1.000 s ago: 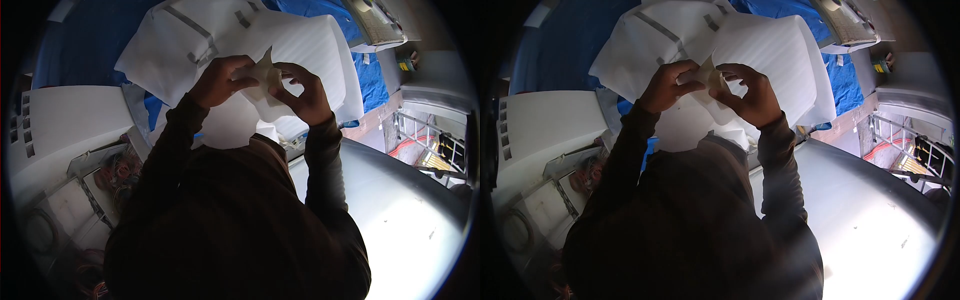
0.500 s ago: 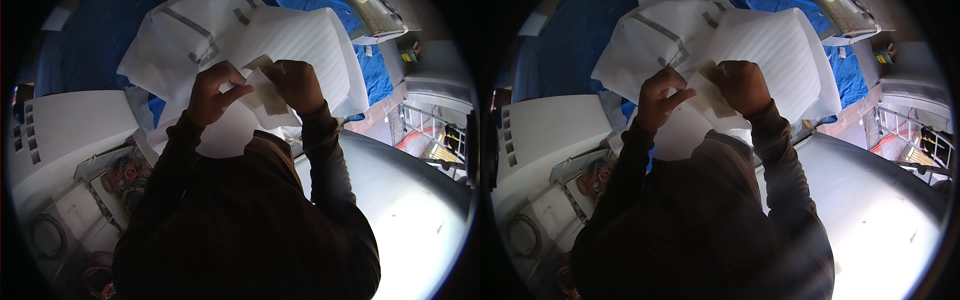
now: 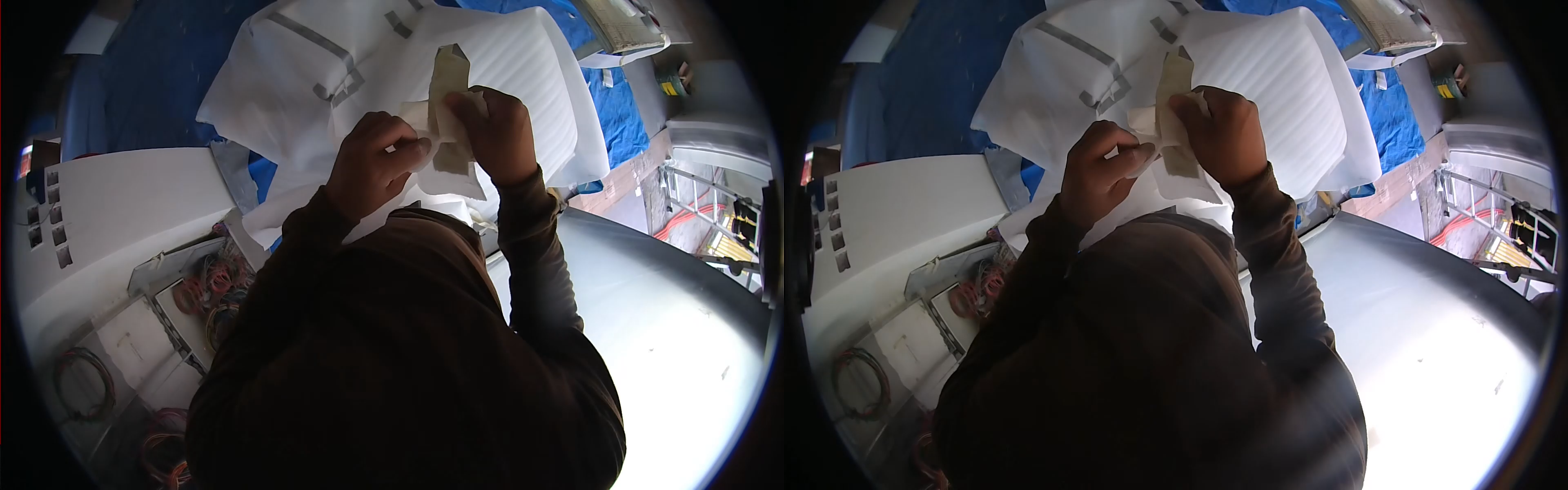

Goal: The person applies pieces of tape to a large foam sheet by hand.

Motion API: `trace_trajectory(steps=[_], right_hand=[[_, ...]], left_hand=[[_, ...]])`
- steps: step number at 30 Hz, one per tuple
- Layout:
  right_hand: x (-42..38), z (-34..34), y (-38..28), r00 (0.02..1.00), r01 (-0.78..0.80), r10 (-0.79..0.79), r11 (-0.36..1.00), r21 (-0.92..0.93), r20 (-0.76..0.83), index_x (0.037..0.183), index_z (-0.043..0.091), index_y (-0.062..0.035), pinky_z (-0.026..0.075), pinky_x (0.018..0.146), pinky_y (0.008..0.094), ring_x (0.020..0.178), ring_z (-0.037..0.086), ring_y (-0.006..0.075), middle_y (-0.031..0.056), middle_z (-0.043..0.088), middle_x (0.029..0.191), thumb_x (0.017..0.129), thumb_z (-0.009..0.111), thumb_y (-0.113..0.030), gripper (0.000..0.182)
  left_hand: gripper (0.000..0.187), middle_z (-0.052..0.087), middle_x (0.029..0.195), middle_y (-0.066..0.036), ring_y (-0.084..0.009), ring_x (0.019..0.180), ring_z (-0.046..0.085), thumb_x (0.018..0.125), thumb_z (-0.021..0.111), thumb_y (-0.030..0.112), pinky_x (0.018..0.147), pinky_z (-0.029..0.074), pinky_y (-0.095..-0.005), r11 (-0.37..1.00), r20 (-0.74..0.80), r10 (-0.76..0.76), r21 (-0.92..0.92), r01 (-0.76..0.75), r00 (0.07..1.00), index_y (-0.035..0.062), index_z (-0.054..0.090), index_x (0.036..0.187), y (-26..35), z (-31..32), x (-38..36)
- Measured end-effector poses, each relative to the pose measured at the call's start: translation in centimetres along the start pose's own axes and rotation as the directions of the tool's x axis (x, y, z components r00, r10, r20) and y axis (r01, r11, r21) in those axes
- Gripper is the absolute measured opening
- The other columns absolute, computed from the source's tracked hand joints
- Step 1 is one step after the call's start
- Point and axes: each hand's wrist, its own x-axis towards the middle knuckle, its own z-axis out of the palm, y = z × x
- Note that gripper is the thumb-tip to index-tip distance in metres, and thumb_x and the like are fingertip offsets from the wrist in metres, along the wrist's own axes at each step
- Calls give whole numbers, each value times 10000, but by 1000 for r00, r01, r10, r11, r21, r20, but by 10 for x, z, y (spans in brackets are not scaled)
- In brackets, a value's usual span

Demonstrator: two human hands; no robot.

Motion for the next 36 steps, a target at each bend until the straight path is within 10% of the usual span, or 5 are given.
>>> trace_trajectory(steps=[14,20,27,33,36], right_hand=[[-9,-3,-5,994,-94,70,935,342,82,950,710,51,513,627,322,620,622,172,154,661,681,947,698,-227,278],[4,-23,-16,930,311,-315,949,48,189,1395,508,-39,592,816,393,1015,708,304,222,670,1205,927,749,-257,570],[35,-31,-7,867,-83,161,980,-182,472,1218,675,-53,586,823,391,977,723,318,240,721,1031,806,806,-526,641],[33,-27,6,752,26,113,979,-201,649,957,741,-7,559,763,371,787,709,292,168,728,840,812,751,-336,360],[22,-25,-2,851,4,79,988,-157,519,1019,700,2,548,756,329,776,694,200,121,717,823,880,718,-212,256]], left_hand=[[239,647,1011,-87,-309,885,636,737,828,31,760,520,-393,940,-100,-257,-255,225,961,48,681,924,6,16,4],[333,653,1021,-59,-293,947,635,682,820,19,833,515,-409,976,36,-144,-162,148,989,94,718,990,-7,16,0],[390,651,1073,14,-205,1059,611,682,777,86,956,465,-394,982,196,101,135,-129,975,147,712,1062,11,28,2],[422,661,1108,-14,-237,1069,609,621,783,10,949,446,-395,1000,244,-5,-15,9,970,108,681,1020,14,28,-15],[419,663,1088,-27,-249,1069,611,629,794,13,953,449,-404,996,222,-31,-71,48,974,102,681,1022,6,26,-16]])
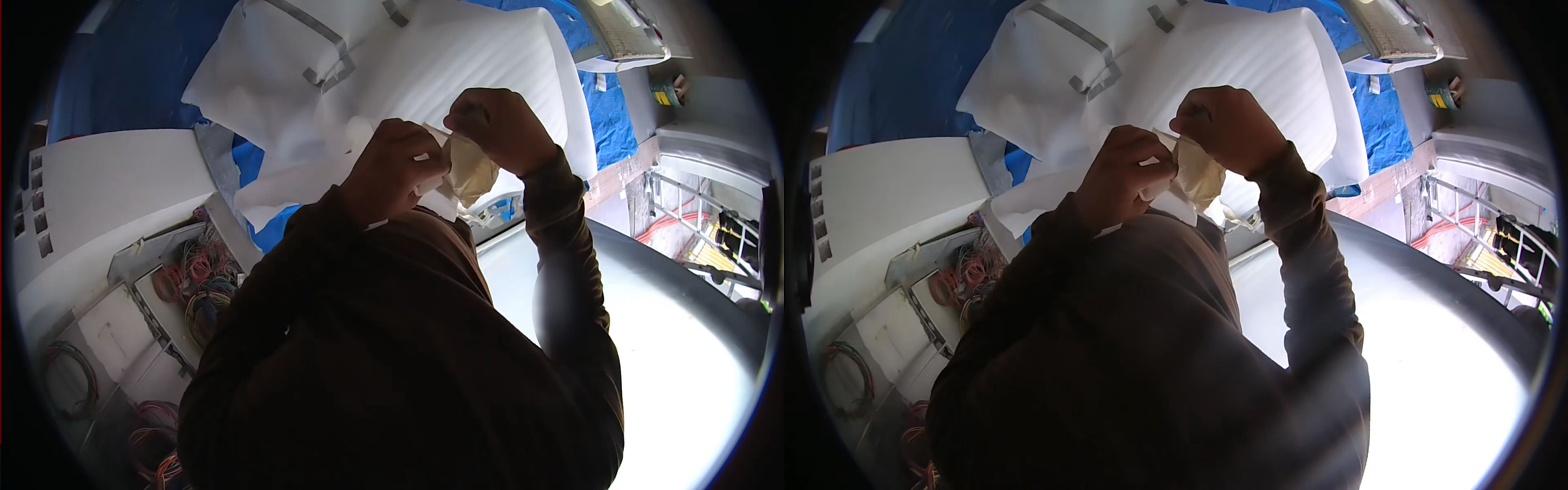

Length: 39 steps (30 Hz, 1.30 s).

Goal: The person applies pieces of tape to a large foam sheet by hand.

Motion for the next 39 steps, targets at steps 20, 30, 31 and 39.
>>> trace_trajectory(steps=[20,30,31,39], right_hand=[[35,96,-2,1000,9,-24,541,841,5,1069,627,6,498,756,271,815,581,104,25,642,892,1007,649,-202,218],[27,52,-39,985,170,-115,774,611,-128,1034,612,8,510,708,284,778,621,121,57,674,856,997,623,-117,131],[28,53,-41,985,170,-112,774,610,-132,1034,612,8,510,708,284,778,621,121,57,674,856,997,623,-117,131],[29,66,-29,983,184,-138,706,684,-122,1150,632,35,533,762,286,857,661,141,77,679,920,955,714,-138,273]], left_hand=[[301,637,1069,-73,-184,1014,616,897,701,-4,933,476,-324,636,63,-475,-664,392,878,6,603,1182,-50,-69,-46],[485,648,1243,-120,-256,1172,629,855,710,-21,963,519,-381,473,-13,-493,-843,255,870,7,567,1318,-71,-57,-80],[509,642,1272,-118,-261,1195,623,853,719,-10,976,519,-384,337,47,-520,-906,255,853,8,562,1337,-72,-57,-78],[489,639,1249,-121,-350,1174,598,755,764,224,962,494,-468,972,55,-195,-121,201,979,120,666,1223,-91,-47,-51]])
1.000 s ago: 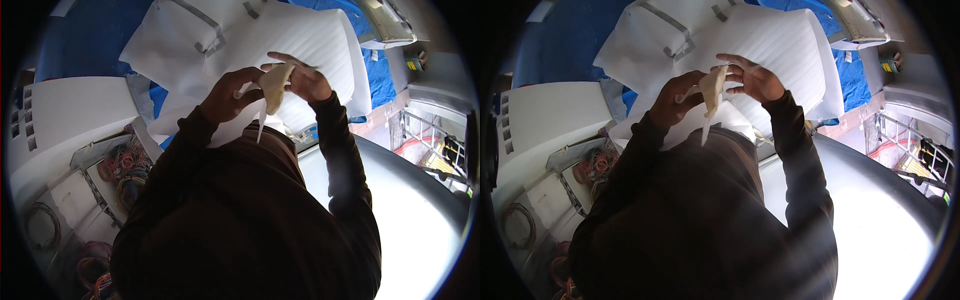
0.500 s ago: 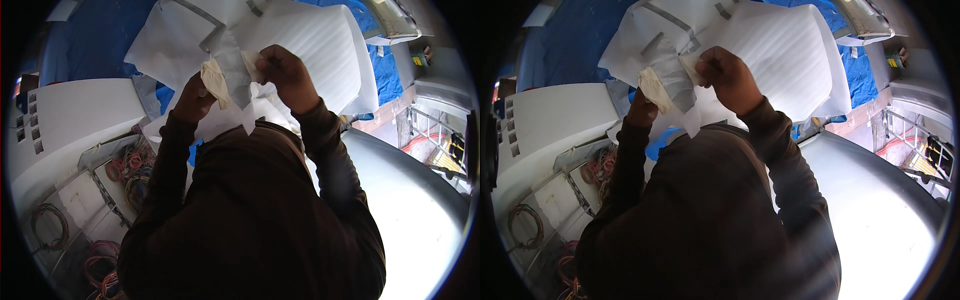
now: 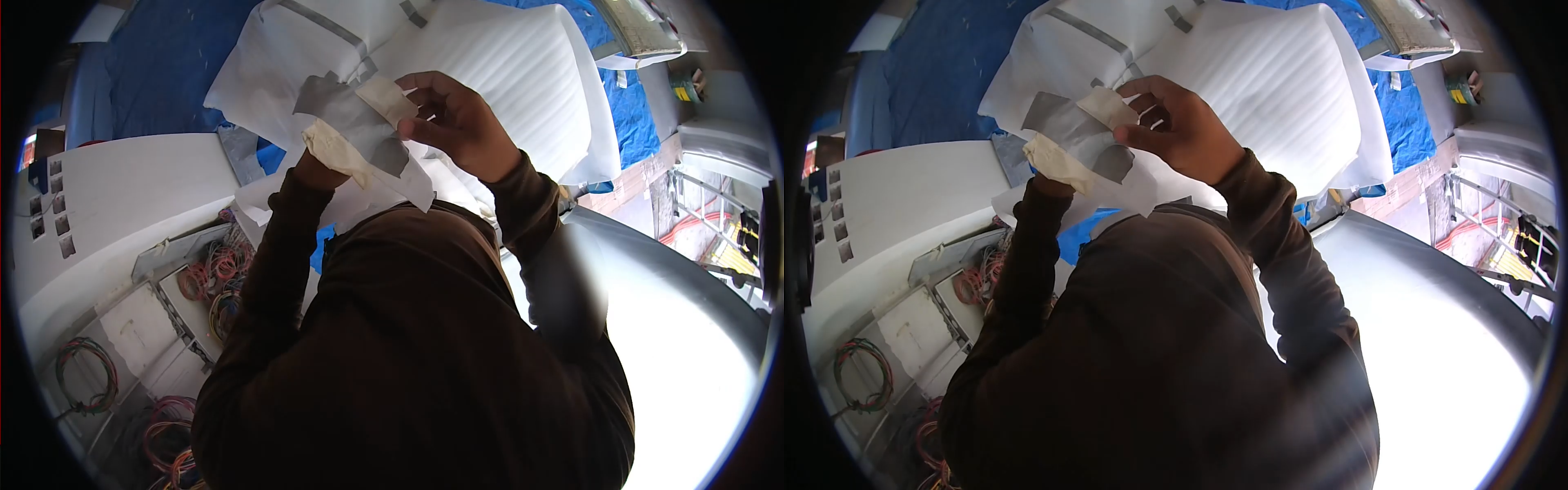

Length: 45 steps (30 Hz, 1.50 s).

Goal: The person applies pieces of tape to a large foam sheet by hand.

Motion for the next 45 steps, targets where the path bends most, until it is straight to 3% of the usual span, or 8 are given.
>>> trace_trajectory(steps=[13,22,28,31,34,40,41,45], right_hand=[[-14,12,6,993,23,-72,905,-424,-98,1004,644,31,534,704,360,750,665,236,150,699,873,916,734,-128,203],[-16,0,-20,994,111,-90,785,-610,64,1024,641,46,552,727,397,853,706,356,197,702,887,903,682,-43,156],[-13,4,8,998,-40,51,961,-273,34,994,651,66,571,733,332,862,726,234,146,726,860,929,685,-51,138],[-13,3,10,984,-173,179,962,-210,11,988,650,65,567,728,318,850,716,185,127,727,838,931,691,-58,141],[-14,2,4,982,-184,190,949,-257,-1,970,655,57,564,739,316,853,712,169,122,728,846,934,683,-56,122],[-18,5,9,979,-198,205,950,-240,5,920,672,47,558,728,315,844,703,168,118,732,876,932,700,-109,158],[-21,6,6,978,-198,209,937,-287,8,931,680,43,557,728,313,827,700,163,117,733,873,931,705,-123,168],[-24,8,3,963,-252,267,936,-245,30,968,702,38,548,717,300,763,681,139,100,726,837,933,702,-134,175]], left_hand=[[296,696,1042,-65,-296,1036,648,760,750,164,960,469,-460,802,36,107,588,-108,994,136,683,1046,-6,4,-14],[343,689,1050,-81,-307,1036,649,764,769,114,880,529,-422,998,-5,66,-9,-66,998,94,671,1093,8,-4,-6],[482,684,1166,-106,-295,1143,639,792,799,107,973,506,-410,864,178,248,405,-300,952,88,632,1244,-7,-3,-19],[392,688,1117,-94,-315,1110,640,767,786,121,973,493,-451,963,-80,-131,-245,108,988,99,671,1142,1,11,-24],[370,689,1099,-88,-322,1089,641,746,786,137,982,481,-476,907,-1,127,405,-116,992,109,686,1101,-13,8,-30],[435,692,1138,-76,-310,1138,631,753,770,98,995,486,-454,921,-43,148,371,-122,988,119,680,1178,-8,23,-30],[394,693,1124,-64,-301,1143,629,765,752,111,1001,476,-460,998,-164,22,-55,-31,986,128,685,1152,-6,32,-33],[345,671,1194,-40,-263,1173,613,830,701,219,1062,400,-486,883,103,122,444,-156,987,177,669,1171,-12,11,-46]])
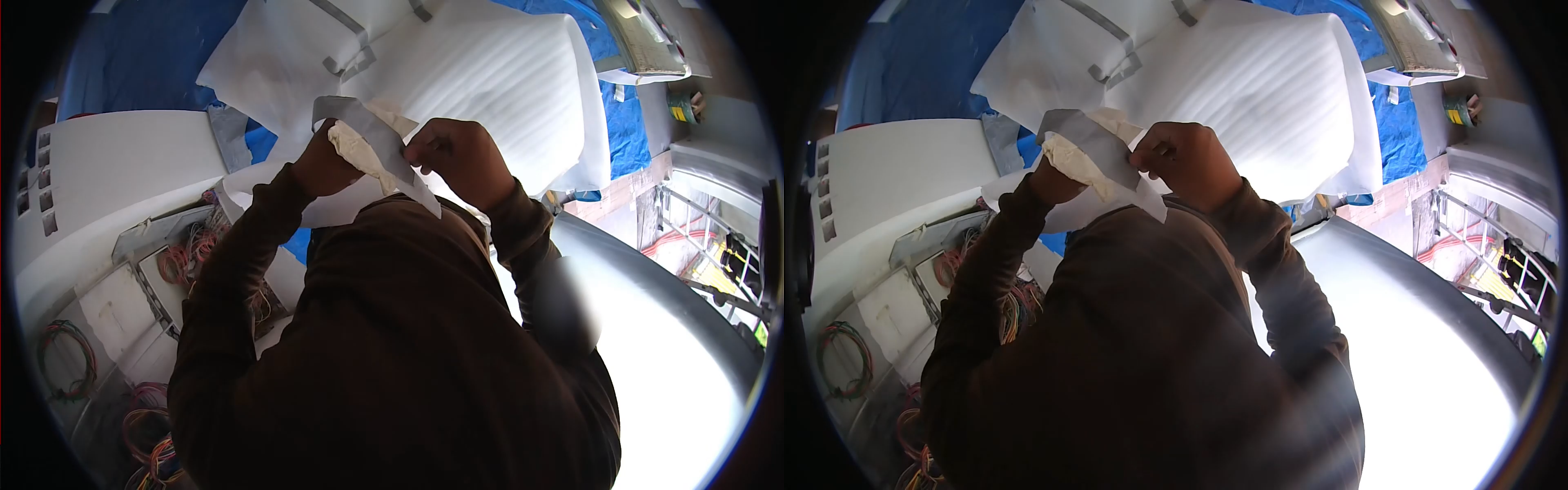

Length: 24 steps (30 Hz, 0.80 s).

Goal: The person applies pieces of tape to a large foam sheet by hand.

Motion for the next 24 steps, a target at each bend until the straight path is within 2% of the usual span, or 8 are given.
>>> trace_trajectory(steps=[3,5,9,14,18,21,23,24], right_hand=[[-2,10,8,999,43,-44,999,34,25,998,695,28,536,701,286,742,666,133,85,714,823,946,681,-133,170],[-4,14,15,993,114,-115,992,50,19,1040,680,20,531,691,294,736,661,144,79,706,821,952,675,-137,180],[-6,12,17,993,16,-26,996,89,117,1051,661,23,532,690,317,740,673,185,106,702,820,964,649,-121,169],[-11,11,5,950,310,-312,933,-181,21,968,595,32,540,660,368,724,695,304,180,689,814,934,634,-65,110],[-18,5,-5,953,299,-301,924,-239,28,943,589,33,534,628,347,695,703,267,150,699,784,922,652,-34,94],[-23,-6,-17,949,313,-314,914,-257,41,946,597,26,514,607,322,633,669,210,122,672,725,919,648,-22,76],[-28,-15,-33,974,227,-219,948,-224,60,949,580,32,511,611,345,619,649,234,145,646,691,852,651,-15,130],[-27,-15,-32,973,230,-224,954,-193,53,964,598,40,497,605,324,587,614,186,133,631,663,871,673,-53,151]], left_hand=[[339,676,1165,-36,-259,1134,619,822,711,249,1036,401,-481,1000,28,-8,-16,8,1000,183,673,1152,-3,-1,-7],[290,689,1070,-25,-267,1083,630,791,725,242,998,420,-494,998,-139,38,-35,-43,990,174,688,1071,3,-11,0],[299,689,1079,-34,-265,1071,640,790,726,231,984,441,-486,998,-52,64,30,-63,997,175,687,1081,4,-4,-15],[283,689,1062,-43,-280,1054,646,782,726,208,878,510,-451,991,59,39,-131,-31,997,170,692,1060,11,-8,-24],[351,683,1134,-68,-287,1107,643,810,748,214,898,532,-434,1000,64,14,-3,-14,998,140,677,1146,13,-8,-23],[490,641,1274,-99,-289,1200,615,851,772,257,983,512,-437,863,0,-124,-493,108,992,103,615,1288,12,-5,-26],[606,580,1380,-125,-299,1273,571,879,780,300,1055,469,-446,794,-96,-157,-604,68,983,69,537,1384,8,-7,-34],[606,580,1380,-125,-299,1273,571,879,780,300,1055,469,-446,794,-96,-156,-604,67,983,69,537,1384,8,-8,-34]])
